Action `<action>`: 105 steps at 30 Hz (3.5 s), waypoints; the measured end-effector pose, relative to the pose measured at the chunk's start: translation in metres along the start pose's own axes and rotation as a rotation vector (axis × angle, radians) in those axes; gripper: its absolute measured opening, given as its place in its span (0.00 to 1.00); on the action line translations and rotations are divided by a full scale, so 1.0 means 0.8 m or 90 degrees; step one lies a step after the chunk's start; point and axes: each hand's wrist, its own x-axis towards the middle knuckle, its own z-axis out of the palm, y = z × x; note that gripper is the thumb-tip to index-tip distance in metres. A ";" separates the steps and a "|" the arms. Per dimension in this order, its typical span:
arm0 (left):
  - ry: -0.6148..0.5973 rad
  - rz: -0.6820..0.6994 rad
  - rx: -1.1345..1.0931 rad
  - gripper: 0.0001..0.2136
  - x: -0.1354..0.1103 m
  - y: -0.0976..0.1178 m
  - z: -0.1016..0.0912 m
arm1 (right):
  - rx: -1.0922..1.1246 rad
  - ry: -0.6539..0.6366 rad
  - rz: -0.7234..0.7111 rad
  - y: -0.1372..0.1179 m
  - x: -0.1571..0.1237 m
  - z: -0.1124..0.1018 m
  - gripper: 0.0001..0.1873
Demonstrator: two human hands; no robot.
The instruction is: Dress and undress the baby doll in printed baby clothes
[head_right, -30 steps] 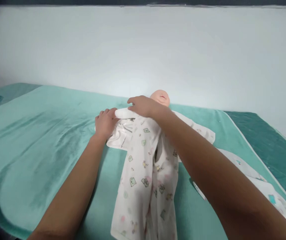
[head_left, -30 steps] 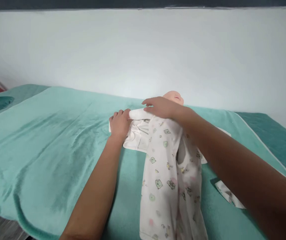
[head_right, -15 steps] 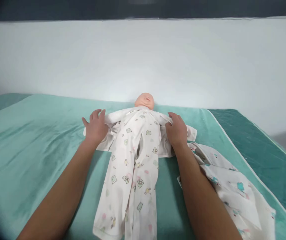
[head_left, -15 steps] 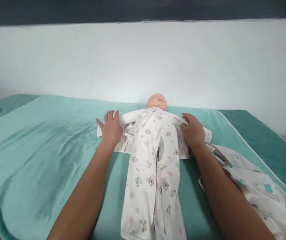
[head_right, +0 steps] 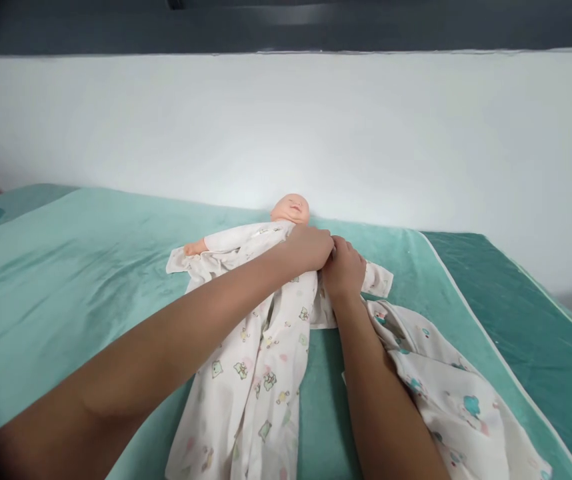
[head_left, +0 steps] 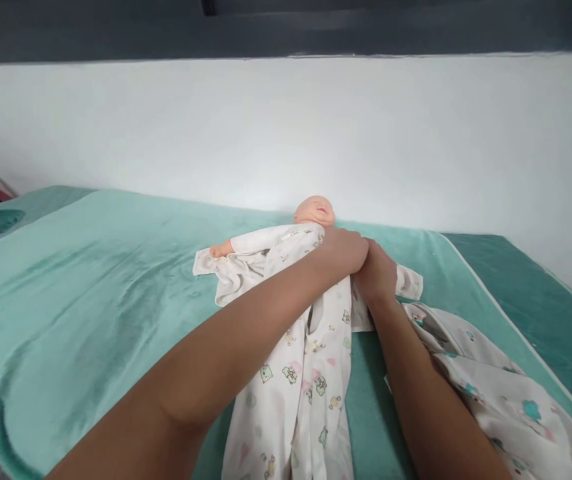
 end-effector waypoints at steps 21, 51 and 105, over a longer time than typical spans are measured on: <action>-0.017 -0.142 0.158 0.24 -0.004 -0.035 -0.019 | 0.129 -0.033 0.105 0.037 0.021 -0.013 0.20; 0.100 -0.109 0.039 0.18 -0.028 0.005 0.030 | 0.338 0.109 -0.040 0.001 0.016 0.010 0.14; 0.486 -0.244 -0.496 0.08 -0.265 -0.109 0.163 | 0.331 -0.112 -0.055 -0.063 -0.135 -0.020 0.06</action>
